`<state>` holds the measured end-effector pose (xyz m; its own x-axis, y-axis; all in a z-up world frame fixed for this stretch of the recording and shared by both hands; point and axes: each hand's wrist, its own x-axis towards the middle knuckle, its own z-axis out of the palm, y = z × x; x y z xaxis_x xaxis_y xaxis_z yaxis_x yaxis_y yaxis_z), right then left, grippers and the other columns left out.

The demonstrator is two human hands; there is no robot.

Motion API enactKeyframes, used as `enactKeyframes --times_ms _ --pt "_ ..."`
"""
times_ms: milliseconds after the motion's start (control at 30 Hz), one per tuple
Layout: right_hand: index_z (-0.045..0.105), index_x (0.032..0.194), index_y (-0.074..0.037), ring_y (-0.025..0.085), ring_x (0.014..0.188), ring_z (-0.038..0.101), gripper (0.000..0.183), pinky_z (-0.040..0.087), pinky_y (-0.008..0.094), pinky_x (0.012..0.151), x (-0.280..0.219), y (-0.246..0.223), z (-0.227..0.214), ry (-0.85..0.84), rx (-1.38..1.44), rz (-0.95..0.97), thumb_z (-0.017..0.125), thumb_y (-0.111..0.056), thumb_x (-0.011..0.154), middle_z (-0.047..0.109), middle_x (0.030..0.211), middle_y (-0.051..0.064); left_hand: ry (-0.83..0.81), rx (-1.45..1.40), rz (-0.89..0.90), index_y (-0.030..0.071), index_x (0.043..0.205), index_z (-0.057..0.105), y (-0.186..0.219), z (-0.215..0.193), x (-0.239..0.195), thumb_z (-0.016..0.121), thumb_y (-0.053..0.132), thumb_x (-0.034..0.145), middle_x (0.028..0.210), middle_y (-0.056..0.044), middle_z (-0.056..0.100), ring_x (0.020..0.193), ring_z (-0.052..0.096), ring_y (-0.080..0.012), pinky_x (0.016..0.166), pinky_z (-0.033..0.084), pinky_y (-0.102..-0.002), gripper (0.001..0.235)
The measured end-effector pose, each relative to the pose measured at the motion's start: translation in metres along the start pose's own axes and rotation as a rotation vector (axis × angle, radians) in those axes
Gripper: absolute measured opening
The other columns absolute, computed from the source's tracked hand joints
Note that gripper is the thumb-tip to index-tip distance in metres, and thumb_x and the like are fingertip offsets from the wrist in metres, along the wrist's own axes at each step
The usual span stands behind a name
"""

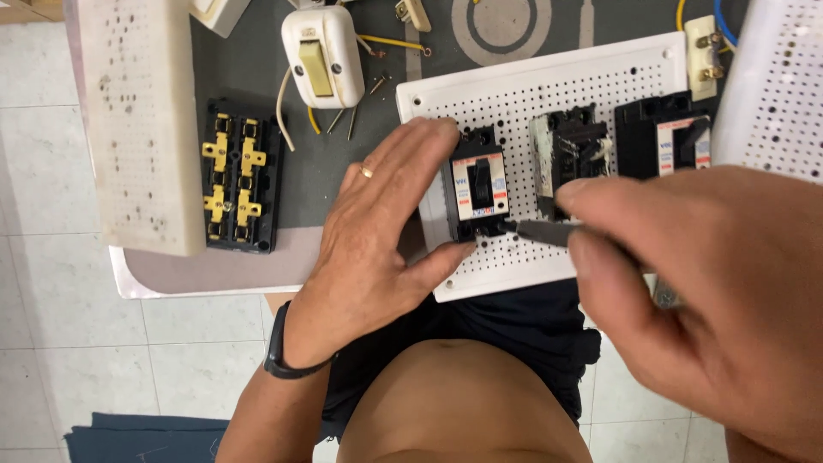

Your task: The person uses a screwdriver to tighten screws on two black electrical components mounted on a white perforated board. They repeatedly adjust the components and tighten the terminal screws while seated at a table.

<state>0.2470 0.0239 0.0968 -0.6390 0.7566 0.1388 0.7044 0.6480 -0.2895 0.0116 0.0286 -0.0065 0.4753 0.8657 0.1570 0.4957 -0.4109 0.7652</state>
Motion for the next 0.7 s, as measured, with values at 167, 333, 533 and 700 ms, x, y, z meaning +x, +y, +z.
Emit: enactKeyframes --times_ms 167,333,533,700 --pt "0.070 0.121 -0.006 0.022 0.059 0.057 0.021 0.047 0.041 0.065 0.001 -0.016 0.004 0.067 -0.076 0.158 0.074 -0.015 0.102 0.060 0.070 0.004 0.083 0.004 0.095 0.013 0.155 0.020 -0.008 0.008 -0.005 0.077 0.037 0.094 0.160 -0.016 0.037 0.152 0.038 -0.0377 0.127 0.036 -0.059 0.087" --pt "0.068 0.130 -0.002 0.027 0.081 0.065 0.034 0.047 0.040 0.067 0.016 -0.034 -0.010 0.060 -0.106 0.065 0.066 0.003 0.096 0.072 0.103 0.008 0.060 0.000 0.013 0.017 0.153 0.024 0.003 0.000 -0.006 0.087 0.028 0.085 0.159 -0.010 0.040 0.150 0.039 -0.0329 0.115 0.038 -0.053 0.093" --pt "0.075 0.111 -0.010 0.023 0.058 0.049 0.011 0.037 0.038 0.057 0.005 -0.039 -0.009 0.110 -0.260 0.144 0.078 -0.008 0.121 0.055 0.067 0.004 0.098 0.006 0.048 0.017 0.153 0.020 0.000 0.004 -0.009 0.088 0.026 0.085 0.158 -0.011 0.042 0.148 0.041 -0.0339 0.115 0.038 -0.050 0.097" --pt "0.069 0.130 0.003 0.029 0.084 0.064 0.036 0.046 0.039 0.067 0.008 -0.042 -0.018 0.065 -0.150 -0.083 0.062 0.011 0.096 0.070 0.104 0.013 0.116 0.011 0.073 0.017 0.153 0.019 -0.001 0.006 -0.011 0.090 0.025 0.085 0.157 -0.011 0.043 0.147 0.041 -0.0332 0.115 0.038 -0.052 0.098"
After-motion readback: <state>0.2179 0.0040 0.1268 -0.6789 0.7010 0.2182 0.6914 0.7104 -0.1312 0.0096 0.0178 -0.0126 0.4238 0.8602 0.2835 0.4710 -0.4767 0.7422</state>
